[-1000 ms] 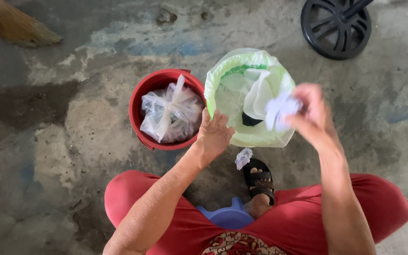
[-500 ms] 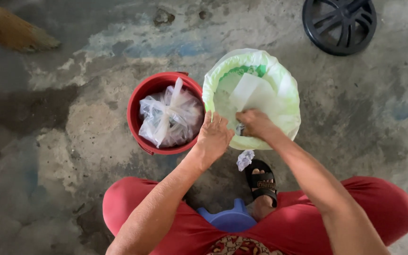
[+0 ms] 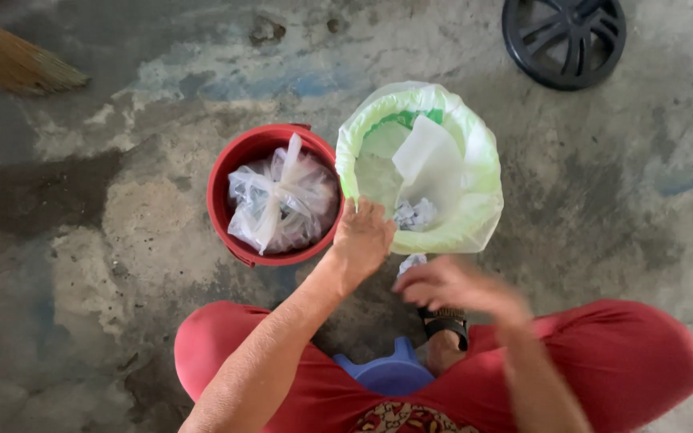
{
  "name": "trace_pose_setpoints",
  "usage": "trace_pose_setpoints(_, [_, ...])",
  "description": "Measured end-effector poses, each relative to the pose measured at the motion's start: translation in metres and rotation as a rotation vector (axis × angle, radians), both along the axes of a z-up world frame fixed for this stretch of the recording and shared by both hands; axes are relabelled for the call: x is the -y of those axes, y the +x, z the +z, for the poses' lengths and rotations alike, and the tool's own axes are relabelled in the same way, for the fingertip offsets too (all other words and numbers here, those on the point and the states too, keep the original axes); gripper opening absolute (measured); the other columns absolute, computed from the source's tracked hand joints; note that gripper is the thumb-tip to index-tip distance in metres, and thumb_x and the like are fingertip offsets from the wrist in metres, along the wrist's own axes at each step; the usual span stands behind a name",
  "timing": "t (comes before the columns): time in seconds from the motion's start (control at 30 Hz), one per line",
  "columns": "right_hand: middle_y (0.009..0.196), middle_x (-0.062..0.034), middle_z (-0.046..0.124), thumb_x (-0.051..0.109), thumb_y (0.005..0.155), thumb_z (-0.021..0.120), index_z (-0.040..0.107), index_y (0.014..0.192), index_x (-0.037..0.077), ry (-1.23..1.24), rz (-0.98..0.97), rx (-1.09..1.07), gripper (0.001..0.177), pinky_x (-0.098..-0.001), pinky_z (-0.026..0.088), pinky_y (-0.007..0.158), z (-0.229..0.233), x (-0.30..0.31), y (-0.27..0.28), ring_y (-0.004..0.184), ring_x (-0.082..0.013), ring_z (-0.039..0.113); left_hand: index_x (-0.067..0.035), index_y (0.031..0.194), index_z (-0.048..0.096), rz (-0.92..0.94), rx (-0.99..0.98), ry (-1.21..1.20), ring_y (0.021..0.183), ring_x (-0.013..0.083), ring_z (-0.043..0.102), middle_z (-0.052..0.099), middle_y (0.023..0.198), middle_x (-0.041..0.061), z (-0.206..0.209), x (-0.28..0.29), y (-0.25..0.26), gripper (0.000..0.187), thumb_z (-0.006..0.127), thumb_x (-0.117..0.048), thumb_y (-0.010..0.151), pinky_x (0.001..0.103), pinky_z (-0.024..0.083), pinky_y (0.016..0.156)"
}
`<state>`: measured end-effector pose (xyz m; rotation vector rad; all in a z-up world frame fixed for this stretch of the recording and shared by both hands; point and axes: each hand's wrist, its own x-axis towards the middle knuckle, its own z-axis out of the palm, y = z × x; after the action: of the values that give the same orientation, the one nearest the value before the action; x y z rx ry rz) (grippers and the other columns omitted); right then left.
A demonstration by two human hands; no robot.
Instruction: The person sits on a low stool and transfers small plastic bags and loose items from a red bucket into a green basket lined with a plastic bag. They then place a new plastic bag into the red bucket and continue transferring items into it.
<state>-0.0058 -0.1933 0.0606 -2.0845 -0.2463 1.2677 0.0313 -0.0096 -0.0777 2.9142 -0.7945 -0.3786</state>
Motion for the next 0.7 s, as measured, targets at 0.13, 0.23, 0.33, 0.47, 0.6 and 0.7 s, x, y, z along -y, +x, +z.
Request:
trace_pose_setpoints(0.13, [0.143, -0.0253, 0.056, 0.045, 0.095, 0.071, 0.05, 0.148, 0.013, -0.365, 0.344, 0.184, 0.066, -0.0582, 0.048, 0.11, -0.219, 0.02, -0.01, 0.134, -0.0487, 0.051, -0.014, 0.099, 0.06, 0.047, 0.042, -0.007, 0.099, 0.0305, 0.041, 0.049, 0.099, 0.008, 0.012, 0.008, -0.008, 0.027, 0.038, -0.031, 0.099, 0.055, 0.027, 0.097])
trace_pose_setpoints(0.23, [0.131, -0.0102, 0.064, 0.052, 0.09, 0.071, 0.067, 0.133, 0.028, -0.638, 0.01, 0.333, 0.049, -0.0554, 0.056, 0.094, -0.257, 0.016, -0.009, 0.131, -0.0378, 0.053, -0.018, 0.092, 0.051, 0.03, 0.143, 0.057, 0.095, 0.0351, 0.038, 0.043, 0.094, 0.007, 0.003, 0.01, -0.013, 0.021, 0.04, -0.036, 0.095, 0.06, 0.026, 0.091])
trace_pose_setpoints(0.33, [0.144, -0.0136, 0.042, 0.048, 0.081, 0.073, 0.05, 0.143, 0.025, -0.709, 0.066, 0.416, 0.07, -0.0546, 0.06, 0.092, -0.332, 0.038, -0.02, 0.135, -0.0427, 0.039, -0.017, 0.087, 0.051, 0.115, 0.128, -0.076, 0.087, 0.0276, 0.038, 0.044, 0.088, 0.003, 0.016, 0.013, -0.012, 0.021, 0.038, -0.028, 0.098, 0.057, 0.027, 0.087])
trace_pose_setpoints(0.47, [0.147, -0.0115, 0.037, 0.037, 0.085, 0.075, 0.054, 0.139, 0.019, -0.727, 0.11, 0.412, 0.061, -0.0511, 0.053, 0.105, -0.331, 0.022, -0.022, 0.143, -0.0415, 0.032, -0.018, 0.091, 0.055, 0.046, 0.09, 0.096, 0.09, 0.0333, 0.04, 0.048, 0.092, 0.008, 0.009, 0.016, -0.007, 0.02, 0.037, -0.026, 0.096, 0.062, 0.028, 0.086])
trace_pose_setpoints(0.6, [0.13, -0.0038, 0.058, 0.047, 0.07, 0.08, 0.06, 0.129, 0.024, -0.68, 0.031, 0.364, 0.066, -0.0469, 0.058, 0.098, -0.36, 0.021, -0.021, 0.13, -0.0321, 0.055, -0.019, 0.097, 0.062, 0.012, 0.03, 0.006, 0.094, 0.0381, 0.048, 0.057, 0.097, 0.012, -0.012, 0.018, 0.0, 0.03, 0.033, -0.026, 0.095, 0.066, 0.031, 0.087])
trace_pose_setpoints(0.7, [0.163, -0.0075, 0.04, 0.058, 0.081, 0.077, 0.049, 0.149, 0.023, -0.525, 0.319, 0.324, 0.082, -0.0523, 0.035, 0.12, -0.299, 0.0, -0.03, 0.143, -0.0382, 0.045, -0.021, 0.081, 0.059, 0.069, 0.327, -0.201, 0.083, 0.0353, 0.05, 0.054, 0.087, 0.011, -0.033, 0.009, 0.007, 0.017, 0.045, -0.025, 0.089, 0.053, 0.035, 0.073])
